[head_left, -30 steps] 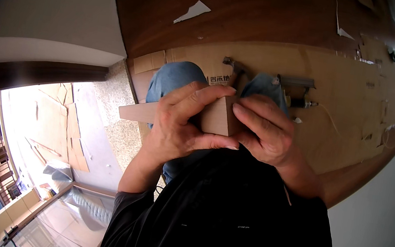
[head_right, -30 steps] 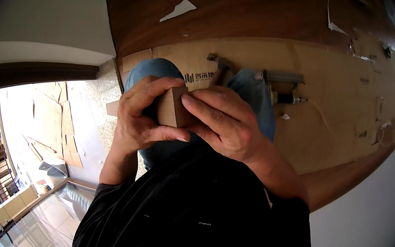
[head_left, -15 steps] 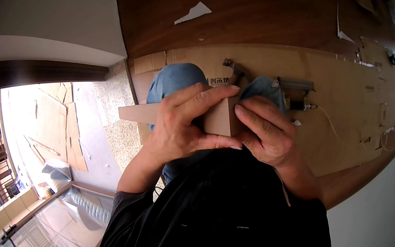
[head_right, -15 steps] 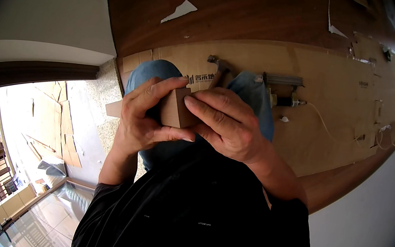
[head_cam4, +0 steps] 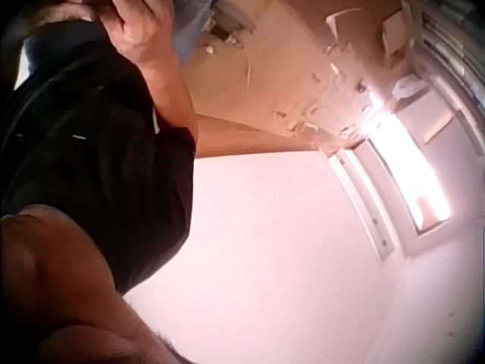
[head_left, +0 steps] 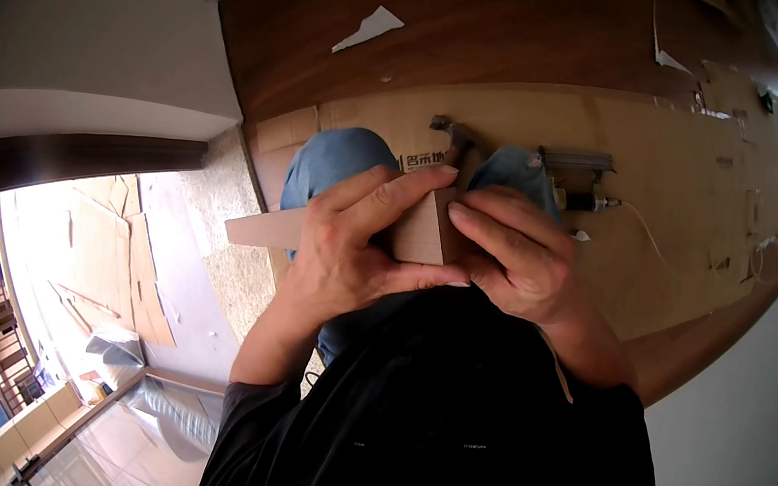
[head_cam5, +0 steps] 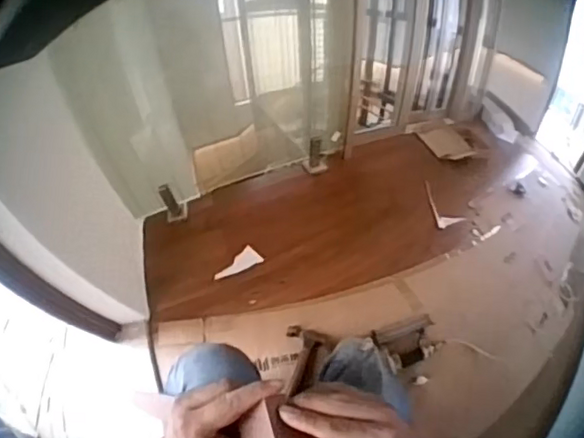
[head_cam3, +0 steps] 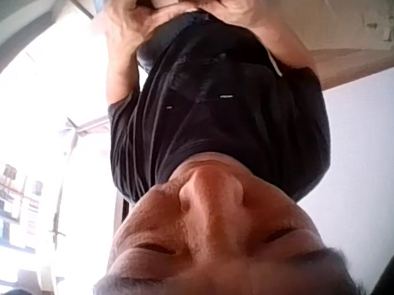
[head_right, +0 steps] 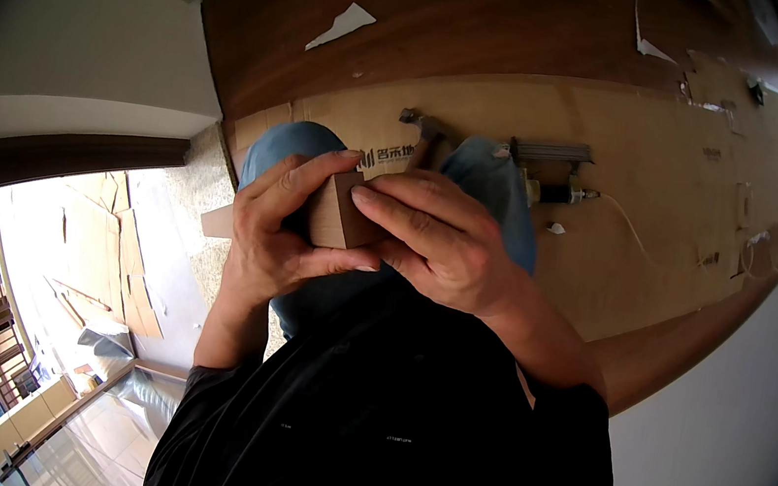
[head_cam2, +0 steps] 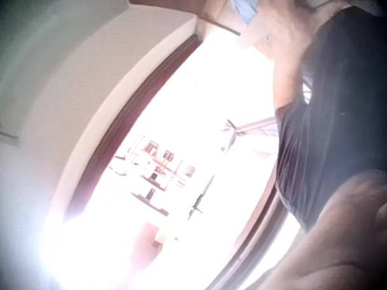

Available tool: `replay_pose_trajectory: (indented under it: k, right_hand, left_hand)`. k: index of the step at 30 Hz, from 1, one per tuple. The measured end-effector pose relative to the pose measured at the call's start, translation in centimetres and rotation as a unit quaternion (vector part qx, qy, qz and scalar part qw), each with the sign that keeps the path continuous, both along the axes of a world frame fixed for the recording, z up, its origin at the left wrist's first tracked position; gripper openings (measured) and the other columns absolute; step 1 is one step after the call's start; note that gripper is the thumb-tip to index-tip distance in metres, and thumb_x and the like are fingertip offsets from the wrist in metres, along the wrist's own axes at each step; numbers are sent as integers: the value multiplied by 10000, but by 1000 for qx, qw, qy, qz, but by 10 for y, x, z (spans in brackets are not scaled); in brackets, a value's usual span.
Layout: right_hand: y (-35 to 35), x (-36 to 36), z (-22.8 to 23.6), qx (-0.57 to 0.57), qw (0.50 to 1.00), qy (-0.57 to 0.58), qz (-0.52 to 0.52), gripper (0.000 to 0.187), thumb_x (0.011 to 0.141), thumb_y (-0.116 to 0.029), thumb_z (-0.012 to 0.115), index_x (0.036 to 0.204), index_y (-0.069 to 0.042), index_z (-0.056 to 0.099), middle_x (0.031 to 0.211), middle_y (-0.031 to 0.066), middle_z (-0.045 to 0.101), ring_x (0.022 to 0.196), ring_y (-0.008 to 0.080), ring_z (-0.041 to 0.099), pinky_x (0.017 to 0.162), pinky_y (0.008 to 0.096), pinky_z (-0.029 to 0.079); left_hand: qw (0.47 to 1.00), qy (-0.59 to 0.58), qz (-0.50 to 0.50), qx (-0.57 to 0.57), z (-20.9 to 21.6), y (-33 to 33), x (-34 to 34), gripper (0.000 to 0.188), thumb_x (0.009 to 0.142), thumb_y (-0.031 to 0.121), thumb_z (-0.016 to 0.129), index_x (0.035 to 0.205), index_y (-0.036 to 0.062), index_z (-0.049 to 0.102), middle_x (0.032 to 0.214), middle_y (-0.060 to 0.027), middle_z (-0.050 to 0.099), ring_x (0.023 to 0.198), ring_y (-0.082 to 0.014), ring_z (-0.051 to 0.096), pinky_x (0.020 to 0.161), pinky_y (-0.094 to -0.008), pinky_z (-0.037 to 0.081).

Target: The person applies glue to the edge of a wooden trim piece, joins it to another piece, and then uses a hammer and a nail gun to secure the connection.

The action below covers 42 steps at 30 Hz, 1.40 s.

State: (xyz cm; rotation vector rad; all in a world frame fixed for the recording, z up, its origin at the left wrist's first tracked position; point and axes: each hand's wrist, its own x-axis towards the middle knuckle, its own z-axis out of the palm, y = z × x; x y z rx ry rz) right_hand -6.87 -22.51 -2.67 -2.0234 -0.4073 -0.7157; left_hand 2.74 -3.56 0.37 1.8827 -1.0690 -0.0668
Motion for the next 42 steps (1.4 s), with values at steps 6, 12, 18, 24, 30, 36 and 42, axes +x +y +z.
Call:
replay_pose_trajectory:
  k: [6, 12, 18, 24, 30, 36, 42]
  right_hand:
    - [0, -2, -5, 15, 1000, -3, -1, 559, 702, -151, 880, 1217, -16, 713, 1124, 123, 713, 987, 262, 705, 832, 368, 608]
    - [-2, 0, -8, 16, 1000, -1, 4, 526, 730, -163, 864, 1212, -17, 715, 1126, 119, 713, 994, 265, 703, 833, 360, 608]
    - [-2, 0, -7, 10, 1000, 1, 5, 501, 739, -157, 862, 1197, -11, 718, 1111, 124, 713, 1002, 275, 702, 834, 362, 607]
    - [-11, 3, -4, -17, 999, 21, 29, 558, 752, -151, 867, 1260, -17, 677, 1256, 131, 666, 1096, 298, 674, 936, 405, 570]
    - [-91, -11, -52, -5, 971, 142, -194, 531, 898, -257, 788, 1349, -36, 614, 1354, 174, 624, 1231, 304, 626, 967, 376, 540]
    - [-190, -54, -223, -241, 775, 543, -215, 557, 900, -112, 699, 1429, -45, 538, 1441, 231, 547, 1296, 416, 545, 1080, 466, 455]
    - [-206, -85, -313, -434, 677, 586, -99, 803, 854, -35, 679, 1569, -77, 316, 1360, 292, 572, 1204, 426, 599, 1001, 480, 514]
  left_hand:
    - [1000, -7, 0, -5, -1, -2, -2, 790, 623, 430, 930, 1266, 49, 675, 879, -101, 681, 721, -230, 655, 647, -346, 555]
    - [999, -39, 13, -13, -6, -3, -3, 793, 623, 439, 928, 1270, 57, 674, 884, -91, 676, 715, -221, 653, 652, -339, 562]
    - [999, -43, 14, 0, -8, -2, -3, 737, 658, 419, 927, 1257, 66, 683, 894, -87, 672, 724, -222, 659, 649, -340, 564]
    - [998, -45, 41, -12, -8, -7, -4, 687, 663, 391, 930, 1225, 71, 699, 879, -95, 676, 753, -252, 687, 663, -345, 567]
    - [980, -92, 176, 32, -8, 38, 3, 769, 680, 564, 902, 1218, 58, 689, 978, -138, 713, 875, -283, 724, 763, -379, 578]
    - [940, -172, 272, 114, 13, 108, 5, 809, 686, 626, 873, 1245, 75, 677, 933, -123, 700, 823, -256, 720, 707, -358, 582]
    - [933, -178, 275, 145, 41, 132, -8, 723, 651, 454, 940, 1203, 60, 692, 927, -118, 702, 807, -247, 707, 699, -354, 592]
